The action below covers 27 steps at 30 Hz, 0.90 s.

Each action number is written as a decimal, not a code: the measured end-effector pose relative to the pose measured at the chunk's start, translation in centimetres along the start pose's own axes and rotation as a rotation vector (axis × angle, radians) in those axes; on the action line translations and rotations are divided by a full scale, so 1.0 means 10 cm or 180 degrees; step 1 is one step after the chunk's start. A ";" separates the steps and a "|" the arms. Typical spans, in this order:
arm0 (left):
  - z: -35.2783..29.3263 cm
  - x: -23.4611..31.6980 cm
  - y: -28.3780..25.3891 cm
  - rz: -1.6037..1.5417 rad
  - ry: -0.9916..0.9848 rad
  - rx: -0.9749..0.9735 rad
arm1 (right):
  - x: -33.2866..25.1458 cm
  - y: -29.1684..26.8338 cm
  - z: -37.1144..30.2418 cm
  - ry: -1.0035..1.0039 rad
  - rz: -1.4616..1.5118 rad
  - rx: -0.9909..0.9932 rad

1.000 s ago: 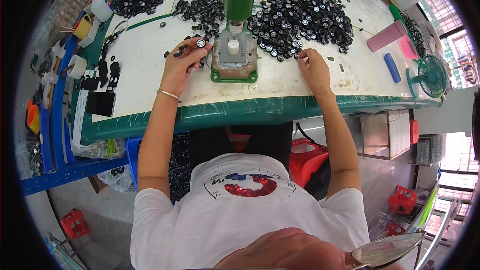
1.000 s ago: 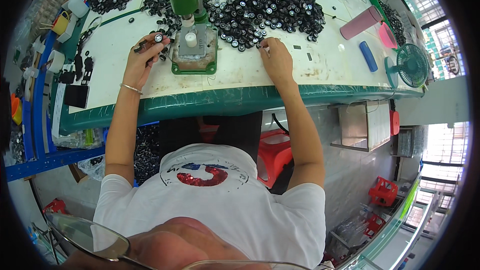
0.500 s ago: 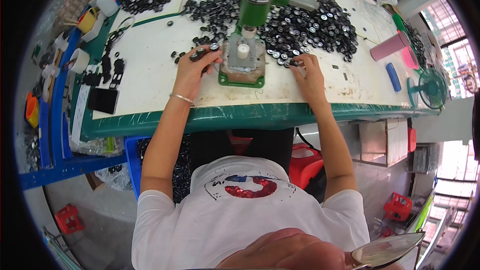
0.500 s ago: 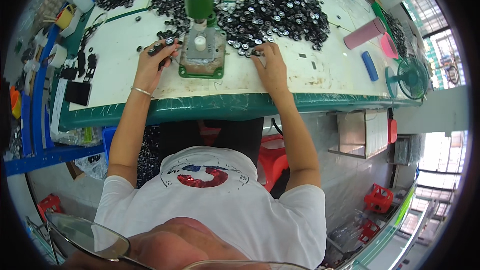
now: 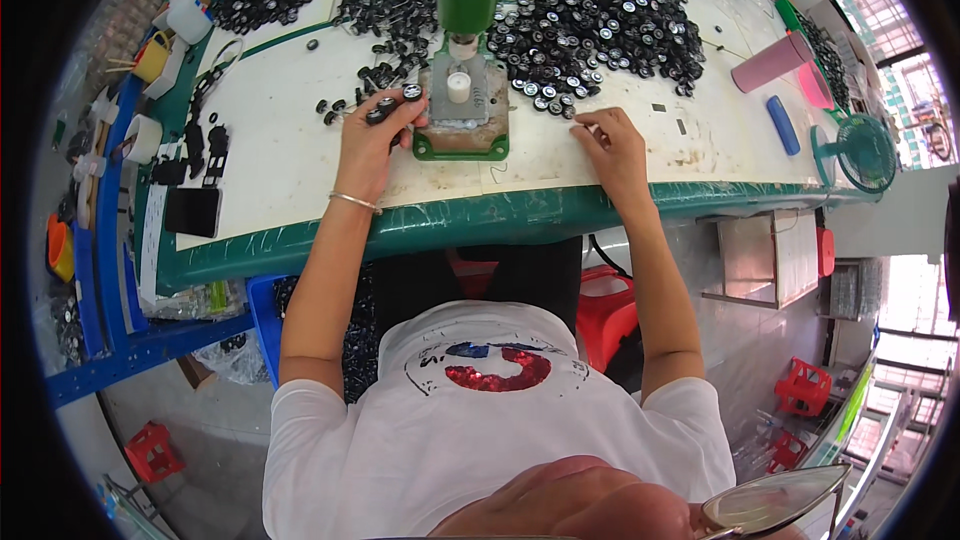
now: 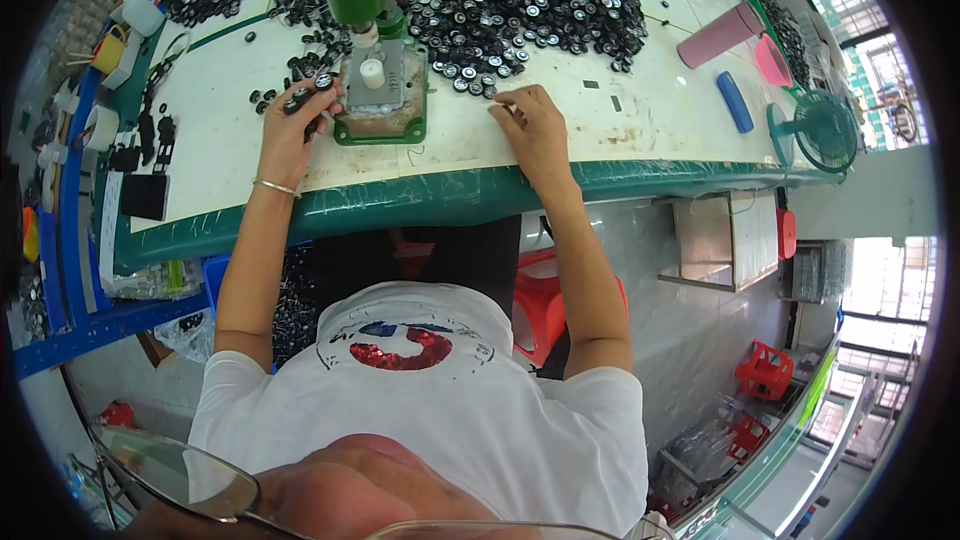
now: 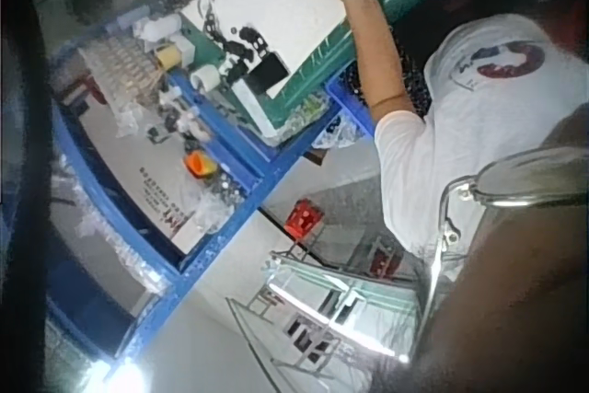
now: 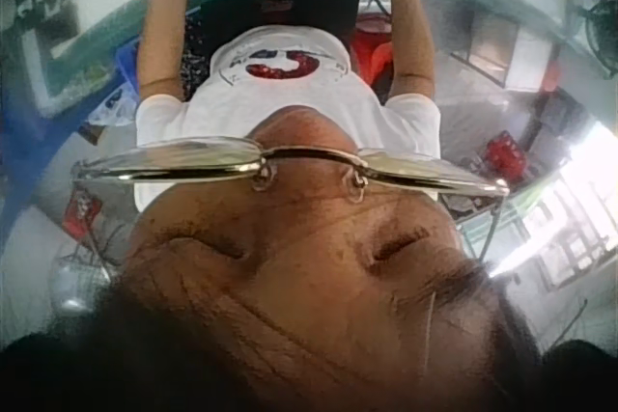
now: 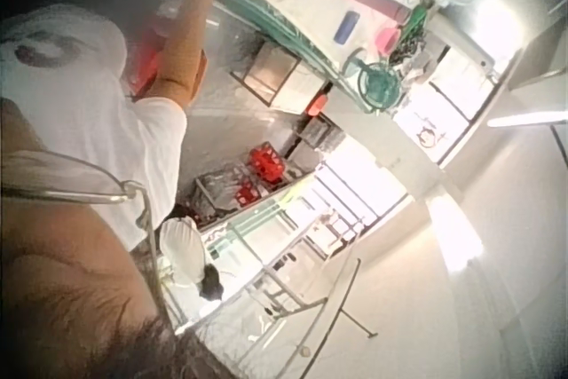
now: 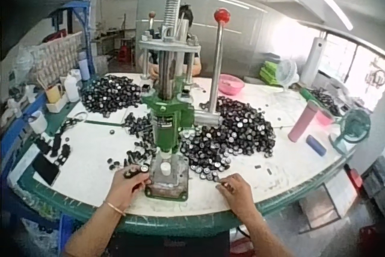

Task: The person assembles small metal parts using a green manual press machine. They pick up a black circular component and a silver pin, place them into the press, and operate the lever to join them. The finished parts are placed in a pile on the right side of the table.

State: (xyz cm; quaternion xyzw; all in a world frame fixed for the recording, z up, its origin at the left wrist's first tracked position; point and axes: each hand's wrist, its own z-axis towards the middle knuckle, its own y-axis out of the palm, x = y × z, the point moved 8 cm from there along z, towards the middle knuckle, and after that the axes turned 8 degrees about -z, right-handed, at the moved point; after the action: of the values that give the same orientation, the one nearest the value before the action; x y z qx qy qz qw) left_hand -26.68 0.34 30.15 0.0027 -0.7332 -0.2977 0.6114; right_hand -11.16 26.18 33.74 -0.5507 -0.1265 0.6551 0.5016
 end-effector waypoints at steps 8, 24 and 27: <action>-0.04 0.13 0.04 0.0067 0.0057 0.0083 | -1.18 0.48 0.50 -0.1144 0.0569 -0.0148; 0.00 0.12 0.00 -0.0084 0.0116 0.0023 | -0.94 0.82 0.58 -0.0540 0.1120 -0.0672; 0.06 0.16 0.04 -0.0015 0.0146 0.0016 | -0.83 0.95 0.64 -0.0138 0.1550 -0.1151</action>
State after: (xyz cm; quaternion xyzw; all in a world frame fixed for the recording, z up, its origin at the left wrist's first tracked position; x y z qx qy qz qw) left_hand -27.48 0.36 31.76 0.0128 -0.7197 -0.2972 0.6273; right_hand -22.43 17.66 34.15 -0.6311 -0.1161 0.7345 0.2208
